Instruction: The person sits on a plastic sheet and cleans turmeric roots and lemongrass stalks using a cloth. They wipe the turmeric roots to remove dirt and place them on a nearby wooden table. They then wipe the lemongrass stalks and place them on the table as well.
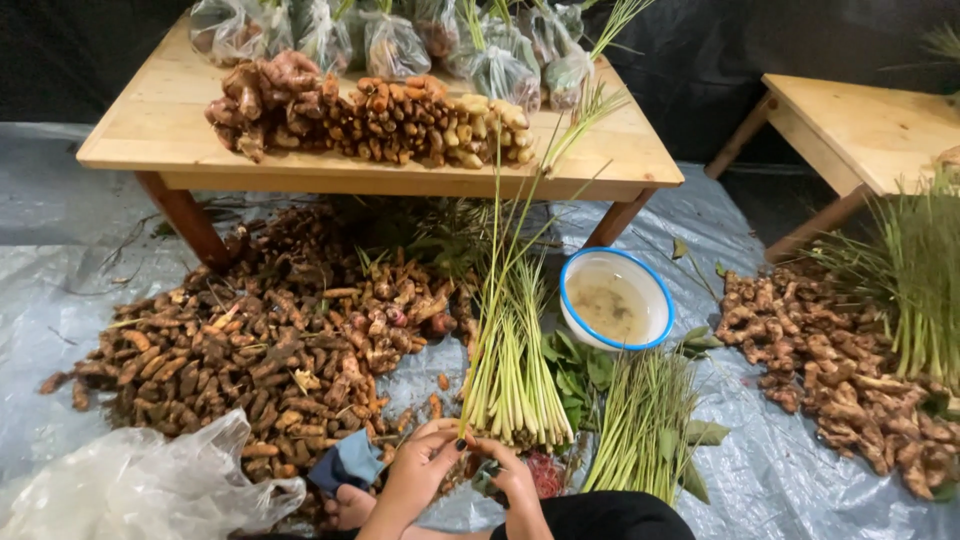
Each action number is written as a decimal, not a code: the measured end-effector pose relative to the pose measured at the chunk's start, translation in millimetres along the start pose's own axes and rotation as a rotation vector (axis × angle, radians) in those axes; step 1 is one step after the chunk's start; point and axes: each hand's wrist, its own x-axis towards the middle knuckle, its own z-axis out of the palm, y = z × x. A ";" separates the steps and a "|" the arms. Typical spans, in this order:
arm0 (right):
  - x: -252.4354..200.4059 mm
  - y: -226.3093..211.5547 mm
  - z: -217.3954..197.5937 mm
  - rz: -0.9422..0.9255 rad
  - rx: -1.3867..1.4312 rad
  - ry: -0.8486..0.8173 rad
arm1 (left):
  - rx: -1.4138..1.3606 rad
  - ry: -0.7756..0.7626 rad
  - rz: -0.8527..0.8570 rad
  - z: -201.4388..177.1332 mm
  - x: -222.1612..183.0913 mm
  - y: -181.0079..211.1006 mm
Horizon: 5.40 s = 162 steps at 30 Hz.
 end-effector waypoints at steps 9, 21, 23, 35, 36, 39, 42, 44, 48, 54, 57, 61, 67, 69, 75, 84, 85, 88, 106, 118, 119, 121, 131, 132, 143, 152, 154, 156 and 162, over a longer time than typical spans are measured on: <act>35.3 -45.5 8.9 0.139 -0.304 0.212 | -0.041 -0.145 -0.208 -2.8 46.4 32.1; 164.5 -200.1 -74.5 -0.297 -0.383 0.667 | 0.042 -0.101 -0.388 -63.0 111.6 -174.1; 198.7 -234.5 -89.6 -0.270 -0.423 0.722 | -0.149 -0.345 -0.460 -86.8 160.4 -261.0; 359.6 -290.3 -131.6 -0.061 -0.530 0.906 | -0.467 -0.242 -0.839 -96.9 182.8 -290.6; 370.2 -285.8 -135.0 -0.047 -0.609 0.919 | -0.270 -0.366 -0.704 -100.2 174.1 -287.6; 374.3 -286.2 -123.9 -0.018 -0.580 0.904 | -0.272 -0.353 -0.774 -111.0 154.5 -237.5; 362.4 -296.4 -109.4 0.013 -0.594 0.832 | 0.135 0.000 -0.693 -100.3 89.4 -80.2; 355.2 -296.6 -106.4 -0.023 -0.581 0.800 | 0.150 0.093 -0.628 -89.3 87.9 -96.8; 338.6 -300.5 -103.0 -0.026 -0.202 0.699 | 0.240 0.150 -0.541 -80.0 85.7 -115.3; 301.2 -272.6 -116.8 -0.200 0.039 0.706 | 0.258 0.134 -0.423 -84.1 78.0 -121.2; 278.3 -240.6 -123.1 -0.115 0.010 0.705 | 0.329 0.165 -0.328 -77.0 65.6 -121.5; 228.4 -194.0 -107.5 0.009 -0.109 0.612 | 0.293 0.267 -0.096 -64.8 49.4 -137.2; 172.8 -71.6 -92.6 0.305 -0.636 0.344 | 0.372 0.268 0.104 -59.2 35.9 -132.5; 166.3 8.7 -109.3 0.180 -0.888 0.319 | 0.320 0.402 0.197 -53.5 23.9 -120.2; 122.8 29.5 -77.4 0.206 -1.062 0.240 | 0.273 0.458 0.313 -37.5 12.8 -108.3; 125.8 1.3 -78.8 0.390 -0.348 0.315 | 0.178 0.396 0.146 -14.6 -18.0 -84.5; 114.9 -10.9 -69.8 0.383 -0.350 0.311 | 0.178 0.403 0.150 -12.7 -15.8 -80.3; 83.3 -24.3 -48.7 0.393 0.001 0.310 | 0.071 0.323 0.086 -2.5 -15.4 -72.1; 6.5 65.7 -5.8 0.255 0.149 0.051 | 0.000 0.127 -0.346 32.5 -8.0 -69.2; 24.7 36.4 17.7 0.329 1.098 0.074 | 0.069 0.032 -0.292 40.4 -10.8 -89.4; 21.0 26.1 19.8 0.369 1.065 0.066 | 0.144 0.030 -0.258 37.5 -14.6 -85.3; 31.9 54.6 14.1 0.410 1.036 0.059 | 0.223 0.026 -0.227 31.4 -20.8 -78.8; 60.0 145.8 -4.1 0.223 0.804 0.255 | 0.383 0.075 -0.143 32.3 -43.4 -63.7; 59.8 148.4 -7.6 0.202 0.749 0.317 | 0.375 0.101 -0.149 32.3 -47.1 -60.9; 24.1 63.9 -19.1 0.048 0.240 0.396 | 0.124 0.185 -0.053 37.3 -69.7 -54.2; 4.0 19.2 -4.1 0.122 0.230 0.301 | 0.299 0.042 0.009 44.3 -73.5 -62.5; 2.8 20.3 -2.2 0.075 0.181 0.295 | 0.314 0.039 0.001 46.2 -76.2 -57.5; 3.2 19.7 -2.6 0.075 -0.244 0.427 | 0.274 0.035 0.063 46.6 -79.3 -48.6; 20.0 46.0 -19.5 0.191 0.576 0.305 | 0.267 0.043 0.053 47.2 -77.5 -55.0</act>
